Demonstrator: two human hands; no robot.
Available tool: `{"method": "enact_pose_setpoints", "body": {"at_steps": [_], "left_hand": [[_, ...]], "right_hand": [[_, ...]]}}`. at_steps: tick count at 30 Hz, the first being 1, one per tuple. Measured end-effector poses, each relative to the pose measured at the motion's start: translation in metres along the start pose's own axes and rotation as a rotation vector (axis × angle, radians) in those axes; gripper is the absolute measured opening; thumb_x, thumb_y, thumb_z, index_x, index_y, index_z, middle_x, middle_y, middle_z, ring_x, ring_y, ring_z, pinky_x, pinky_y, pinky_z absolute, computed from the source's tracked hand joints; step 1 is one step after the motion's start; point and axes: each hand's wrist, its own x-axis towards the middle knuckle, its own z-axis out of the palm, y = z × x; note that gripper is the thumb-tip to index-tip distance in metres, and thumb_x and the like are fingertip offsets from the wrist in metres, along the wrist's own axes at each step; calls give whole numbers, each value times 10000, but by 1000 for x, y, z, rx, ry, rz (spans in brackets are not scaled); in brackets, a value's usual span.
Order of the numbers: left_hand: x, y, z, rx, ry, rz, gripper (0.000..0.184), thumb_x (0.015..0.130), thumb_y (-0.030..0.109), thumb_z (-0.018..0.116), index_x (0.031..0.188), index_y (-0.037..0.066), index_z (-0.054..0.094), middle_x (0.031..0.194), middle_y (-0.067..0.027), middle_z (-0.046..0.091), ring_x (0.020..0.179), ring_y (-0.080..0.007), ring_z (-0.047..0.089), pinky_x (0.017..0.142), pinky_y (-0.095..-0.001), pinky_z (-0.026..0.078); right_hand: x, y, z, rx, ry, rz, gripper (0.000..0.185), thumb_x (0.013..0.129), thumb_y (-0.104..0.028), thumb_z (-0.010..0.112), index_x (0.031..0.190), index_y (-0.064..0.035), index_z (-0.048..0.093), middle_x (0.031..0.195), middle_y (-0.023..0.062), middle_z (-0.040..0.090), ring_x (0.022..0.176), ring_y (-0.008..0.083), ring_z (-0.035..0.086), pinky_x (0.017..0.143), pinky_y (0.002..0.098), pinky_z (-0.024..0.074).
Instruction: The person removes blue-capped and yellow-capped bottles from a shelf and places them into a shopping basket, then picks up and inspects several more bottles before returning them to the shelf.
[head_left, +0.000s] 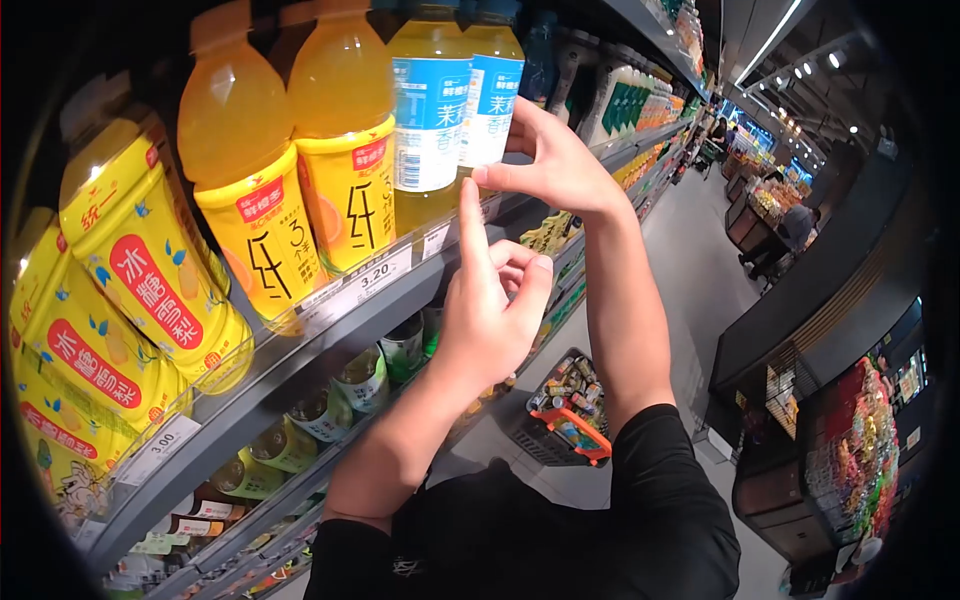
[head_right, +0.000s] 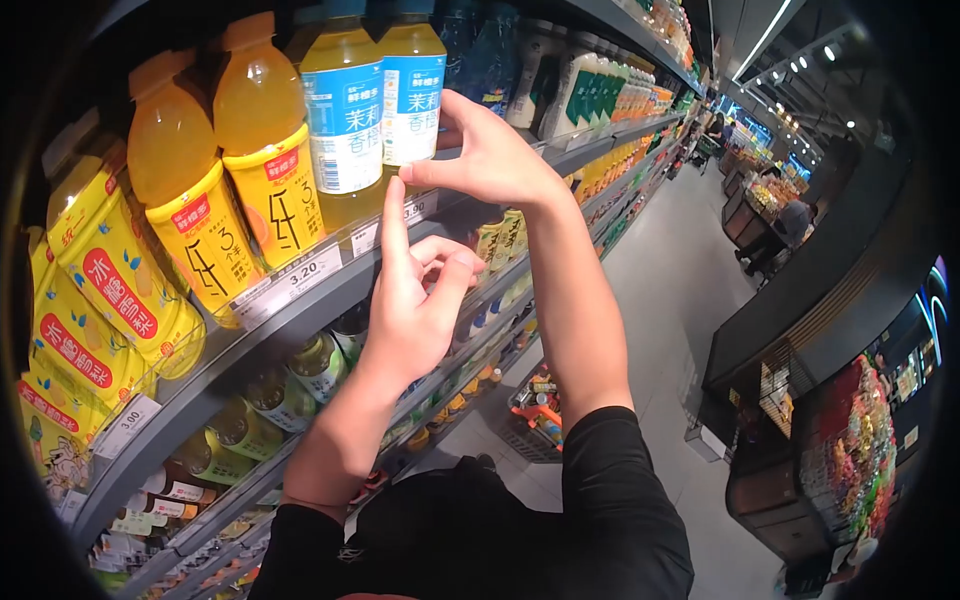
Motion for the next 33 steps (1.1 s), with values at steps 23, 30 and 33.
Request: {"method": "enact_pose_setpoints", "body": {"at_steps": [23, 30, 33], "left_hand": [[-7, -9, 28, 338, 209, 268, 573, 976, 12, 626, 1493, -37, 383, 1062, -145, 659, 915, -160, 636, 862, -310, 535], [8, 10, 27, 811, 259, 614, 501, 884, 0, 693, 1364, -31, 553, 1287, -208, 567, 1026, -260, 630, 836, -350, 558], [10, 18, 25, 784, 300, 660, 606, 865, 37, 706, 1427, -37, 492, 1463, -232, 426, 1260, -320, 537, 1017, -420, 507]], "right_hand": [[-6, 23, -10, -157, 295, -282, 723, 711, -315, 908, 1295, 16, 639, 1110, 148, 760, 1043, 249, 742, 951, 371, 576], [-31, 20, -20, -129, 487, -505, 646, 680, -182, 921, 1246, -12, 661, 1148, 109, 742, 1057, 216, 718, 969, 356, 543], [-51, 1, -20, 140, 446, -516, 680, 738, -158, 873, 1326, 33, 589, 1231, 115, 698, 1143, 207, 668, 1019, 360, 515]]}}
